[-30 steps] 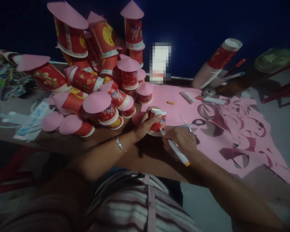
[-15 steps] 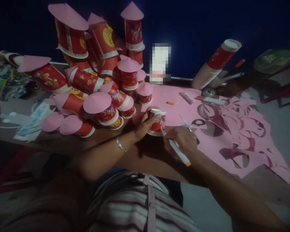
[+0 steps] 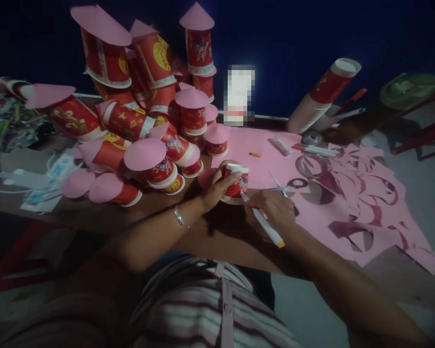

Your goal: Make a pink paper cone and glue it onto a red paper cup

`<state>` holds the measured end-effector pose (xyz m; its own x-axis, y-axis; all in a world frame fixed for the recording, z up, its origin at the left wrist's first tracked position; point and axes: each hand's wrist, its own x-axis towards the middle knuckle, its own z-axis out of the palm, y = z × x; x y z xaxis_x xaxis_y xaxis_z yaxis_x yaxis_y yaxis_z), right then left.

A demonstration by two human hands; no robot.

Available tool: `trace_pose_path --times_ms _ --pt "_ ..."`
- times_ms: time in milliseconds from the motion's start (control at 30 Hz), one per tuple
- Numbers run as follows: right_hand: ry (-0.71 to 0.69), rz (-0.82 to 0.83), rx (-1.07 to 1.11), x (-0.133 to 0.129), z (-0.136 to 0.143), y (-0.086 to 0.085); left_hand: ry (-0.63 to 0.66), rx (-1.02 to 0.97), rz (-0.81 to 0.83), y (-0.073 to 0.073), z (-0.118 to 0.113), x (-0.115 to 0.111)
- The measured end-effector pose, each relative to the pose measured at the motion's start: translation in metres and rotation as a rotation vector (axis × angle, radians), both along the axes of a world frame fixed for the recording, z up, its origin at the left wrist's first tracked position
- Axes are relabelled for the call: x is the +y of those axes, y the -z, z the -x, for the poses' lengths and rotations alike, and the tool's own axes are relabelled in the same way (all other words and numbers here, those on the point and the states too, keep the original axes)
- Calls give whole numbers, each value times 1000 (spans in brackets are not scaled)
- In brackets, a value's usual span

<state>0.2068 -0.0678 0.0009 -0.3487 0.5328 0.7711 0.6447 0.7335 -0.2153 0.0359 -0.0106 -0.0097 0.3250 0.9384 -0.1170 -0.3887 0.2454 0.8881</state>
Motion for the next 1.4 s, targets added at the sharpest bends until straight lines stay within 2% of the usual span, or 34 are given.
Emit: trace_pose_path --times_ms 267,433,600,767,900,1000,1167,1400 --pt "-128 -35 46 -1 -1 -12 6 -24 0 2 0 0" --pt "-143 -44 91 -2 0 -21 -36 -88 42 4 -1 2" --pt "-120 -14 53 -2 -1 -23 -90 -179 100 -1 -2 3" --pt "-102 -76 26 -1 -10 -11 -114 -219 116 -6 -2 2" --pt "-24 -78 18 2 -16 3 -98 -271 113 -8 -2 2" --pt "5 -23 18 6 -16 7 -85 -317 123 -8 0 3" --pt "107 91 82 20 -15 6 29 -354 238 -11 4 7" --pt "203 224 93 30 -21 15 72 -379 269 -17 4 6"
